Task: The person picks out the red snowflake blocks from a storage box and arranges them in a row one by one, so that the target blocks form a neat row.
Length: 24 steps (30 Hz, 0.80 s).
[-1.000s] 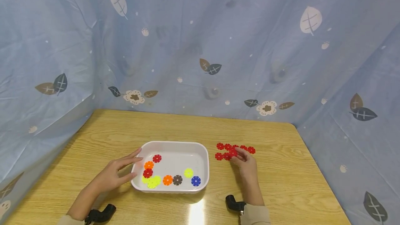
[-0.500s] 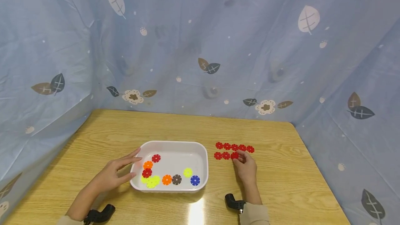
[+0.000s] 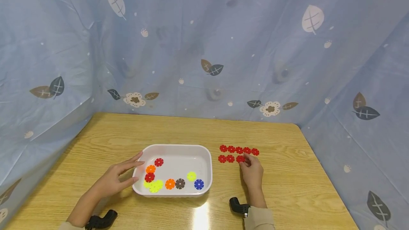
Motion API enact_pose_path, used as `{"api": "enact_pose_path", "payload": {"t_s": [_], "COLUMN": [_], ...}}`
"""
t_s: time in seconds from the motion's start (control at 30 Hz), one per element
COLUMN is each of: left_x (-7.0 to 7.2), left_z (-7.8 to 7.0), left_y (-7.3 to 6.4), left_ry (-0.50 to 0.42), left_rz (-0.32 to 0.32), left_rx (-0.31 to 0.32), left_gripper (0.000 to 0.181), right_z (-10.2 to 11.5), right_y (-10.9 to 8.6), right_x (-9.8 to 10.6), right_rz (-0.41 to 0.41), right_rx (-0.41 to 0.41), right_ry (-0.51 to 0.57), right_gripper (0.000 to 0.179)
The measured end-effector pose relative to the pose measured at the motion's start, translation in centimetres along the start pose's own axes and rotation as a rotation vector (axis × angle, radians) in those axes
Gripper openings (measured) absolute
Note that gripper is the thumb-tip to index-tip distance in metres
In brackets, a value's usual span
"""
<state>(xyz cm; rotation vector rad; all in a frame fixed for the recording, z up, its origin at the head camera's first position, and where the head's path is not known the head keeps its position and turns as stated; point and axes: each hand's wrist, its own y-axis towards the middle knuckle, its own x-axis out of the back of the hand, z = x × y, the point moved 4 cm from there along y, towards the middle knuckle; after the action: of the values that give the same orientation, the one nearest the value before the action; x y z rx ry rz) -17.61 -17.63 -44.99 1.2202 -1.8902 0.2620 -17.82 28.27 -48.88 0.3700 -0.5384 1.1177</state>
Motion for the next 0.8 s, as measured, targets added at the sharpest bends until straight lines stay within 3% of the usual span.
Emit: {"api": "enact_pose_path", "payload": {"t_s": [0.43,0.8], "left_x": [0.0,0.1], "left_z": [-0.1,-0.1], "left_y": [-0.1,-0.1], "left_ry": [0.001,0.001], "left_rz": [0.002,0.004], "left_rx": [0.001,0.007], "left_gripper": [0.043,0.043], "right_z": [-0.3,3.7], "right_y": [0.1,-1.4], "right_x": [0.3,0.3], "right_rz": [-0.016,0.116], "right_rx": [-0.029,0.048], "right_ry": [0.191,0.337], "right_gripper": [0.041,0.047]}}
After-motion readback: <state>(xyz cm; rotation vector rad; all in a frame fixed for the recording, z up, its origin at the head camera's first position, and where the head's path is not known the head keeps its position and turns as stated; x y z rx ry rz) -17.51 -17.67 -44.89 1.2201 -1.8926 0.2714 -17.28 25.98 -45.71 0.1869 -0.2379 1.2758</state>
